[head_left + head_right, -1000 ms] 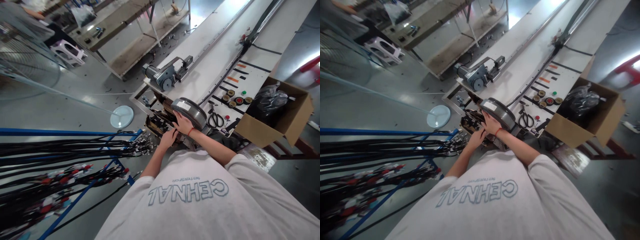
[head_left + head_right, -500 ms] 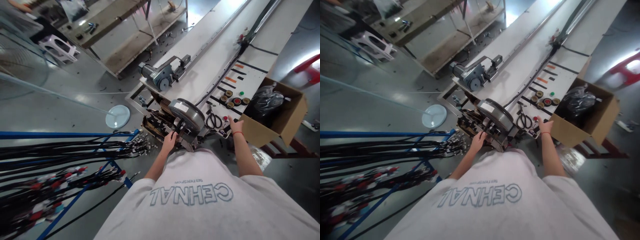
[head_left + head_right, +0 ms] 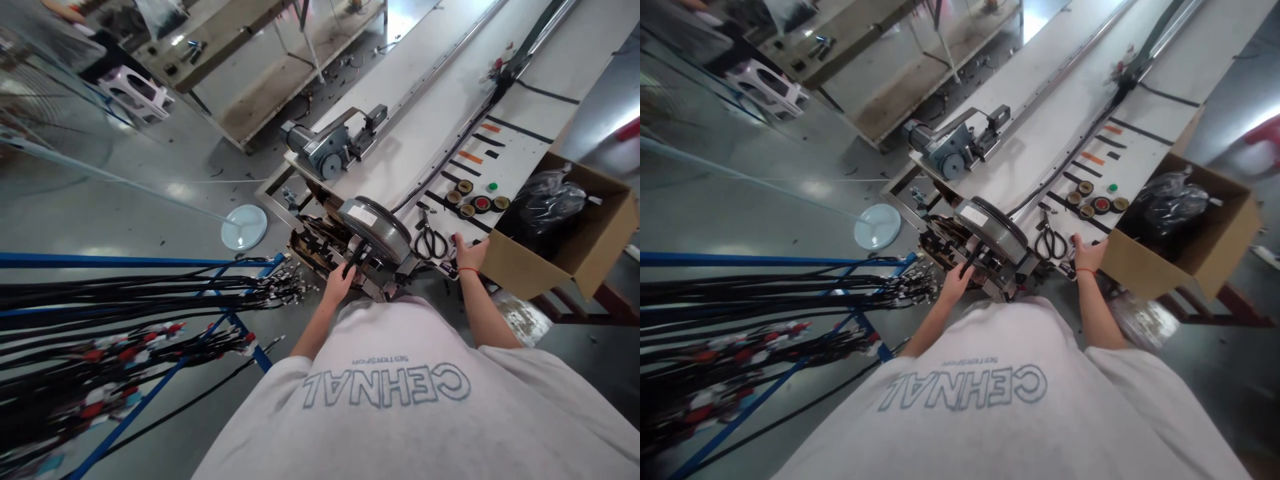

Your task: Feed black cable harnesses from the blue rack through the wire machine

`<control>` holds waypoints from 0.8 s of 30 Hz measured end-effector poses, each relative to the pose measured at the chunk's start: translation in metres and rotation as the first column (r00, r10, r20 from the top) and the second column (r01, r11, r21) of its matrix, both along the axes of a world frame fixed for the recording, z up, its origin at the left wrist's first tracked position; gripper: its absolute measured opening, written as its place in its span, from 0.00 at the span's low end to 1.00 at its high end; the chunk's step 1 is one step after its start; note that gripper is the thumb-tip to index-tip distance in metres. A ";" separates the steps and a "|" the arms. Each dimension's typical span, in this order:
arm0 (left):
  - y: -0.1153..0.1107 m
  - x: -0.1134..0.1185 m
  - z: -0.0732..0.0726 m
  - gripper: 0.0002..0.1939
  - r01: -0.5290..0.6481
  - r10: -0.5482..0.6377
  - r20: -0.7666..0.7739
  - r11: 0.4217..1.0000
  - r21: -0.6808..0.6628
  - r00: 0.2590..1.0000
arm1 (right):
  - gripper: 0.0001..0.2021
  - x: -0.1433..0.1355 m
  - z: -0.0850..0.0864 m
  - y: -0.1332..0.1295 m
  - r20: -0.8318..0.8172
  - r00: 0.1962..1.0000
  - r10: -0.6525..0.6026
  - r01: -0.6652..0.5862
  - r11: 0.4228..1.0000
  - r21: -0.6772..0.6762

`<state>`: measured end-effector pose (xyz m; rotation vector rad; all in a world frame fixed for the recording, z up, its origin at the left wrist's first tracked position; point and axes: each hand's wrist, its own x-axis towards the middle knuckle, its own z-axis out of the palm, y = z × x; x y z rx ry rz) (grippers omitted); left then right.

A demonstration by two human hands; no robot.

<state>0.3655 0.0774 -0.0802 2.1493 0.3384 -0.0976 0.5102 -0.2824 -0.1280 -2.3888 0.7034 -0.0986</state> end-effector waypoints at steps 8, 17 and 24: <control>0.004 0.004 0.007 0.16 -0.014 0.014 -0.004 0.996 0.088 1.000 | 0.48 -0.002 0.008 0.007 0.003 0.997 -0.079 0.079 0.997 0.003; 0.033 -0.036 -0.038 0.14 -0.053 0.107 -0.174 0.955 0.292 0.979 | 0.55 0.001 0.007 0.006 0.022 0.996 -0.092 0.089 0.990 0.111; 0.039 -0.066 -0.028 0.16 -0.207 0.228 -0.071 0.953 0.222 0.971 | 0.55 0.001 0.000 0.004 0.053 0.995 -0.089 0.083 0.990 0.110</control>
